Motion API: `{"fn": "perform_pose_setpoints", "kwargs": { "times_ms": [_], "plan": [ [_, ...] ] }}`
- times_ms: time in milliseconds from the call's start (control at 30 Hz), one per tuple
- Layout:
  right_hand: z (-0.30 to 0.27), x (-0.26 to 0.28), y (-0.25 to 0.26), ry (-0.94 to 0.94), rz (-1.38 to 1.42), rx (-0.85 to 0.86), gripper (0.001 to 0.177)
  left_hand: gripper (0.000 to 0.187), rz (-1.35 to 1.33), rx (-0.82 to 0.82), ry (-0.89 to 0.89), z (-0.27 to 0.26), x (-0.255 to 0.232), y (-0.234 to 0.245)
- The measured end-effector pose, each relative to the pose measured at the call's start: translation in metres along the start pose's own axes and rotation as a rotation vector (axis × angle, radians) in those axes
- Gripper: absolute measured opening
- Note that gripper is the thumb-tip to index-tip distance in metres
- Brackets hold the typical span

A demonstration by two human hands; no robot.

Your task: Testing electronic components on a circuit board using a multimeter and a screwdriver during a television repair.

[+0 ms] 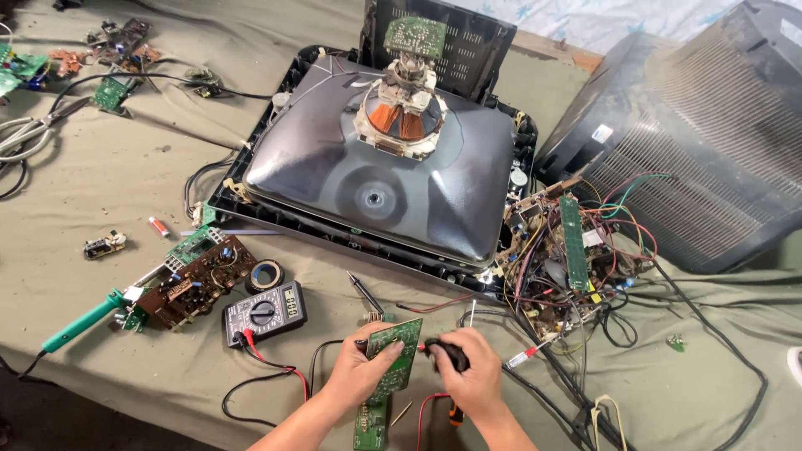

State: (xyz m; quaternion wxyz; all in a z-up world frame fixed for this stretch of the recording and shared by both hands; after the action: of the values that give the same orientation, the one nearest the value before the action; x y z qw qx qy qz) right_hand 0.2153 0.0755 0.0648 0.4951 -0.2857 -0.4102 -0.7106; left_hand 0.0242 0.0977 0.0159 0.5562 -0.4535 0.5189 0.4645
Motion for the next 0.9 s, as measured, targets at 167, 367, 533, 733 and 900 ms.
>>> {"fn": "perform_pose_setpoints", "kwargs": {
  "times_ms": [167,367,533,733,900],
  "plan": [
    [0.0,0.013,-0.018,0.159,-0.085,0.109,0.014,0.017,0.095,0.007,-0.084,0.004,0.005,-0.004],
    [0.002,0.0,-0.005,0.009,-0.038,0.026,0.014,0.016,0.077,-0.012,-0.049,0.0,0.008,0.0],
    [-0.002,0.015,-0.024,0.213,-0.102,0.151,0.014,0.019,0.136,-0.007,-0.128,-0.005,0.004,-0.004],
    [-0.002,0.009,-0.013,0.059,-0.071,0.029,0.015,0.014,0.021,-0.002,-0.02,-0.003,0.024,-0.002],
    [0.009,-0.003,-0.008,-0.017,-0.021,0.0,0.012,0.015,0.069,-0.001,0.0,-0.004,0.018,-0.002]
  ]
}}
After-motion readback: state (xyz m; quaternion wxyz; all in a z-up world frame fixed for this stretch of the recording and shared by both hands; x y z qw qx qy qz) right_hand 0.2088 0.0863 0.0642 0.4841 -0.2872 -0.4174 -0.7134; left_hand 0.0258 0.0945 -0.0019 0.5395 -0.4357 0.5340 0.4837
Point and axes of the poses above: each hand's wrist, its own z-axis towards the middle knuckle, its own y-axis out of the back of the hand, x = y × z, the point moved 10 cm from there along z, towards the middle knuckle, and after that the axes turned 10 degrees about z, right-handed, at the moved point
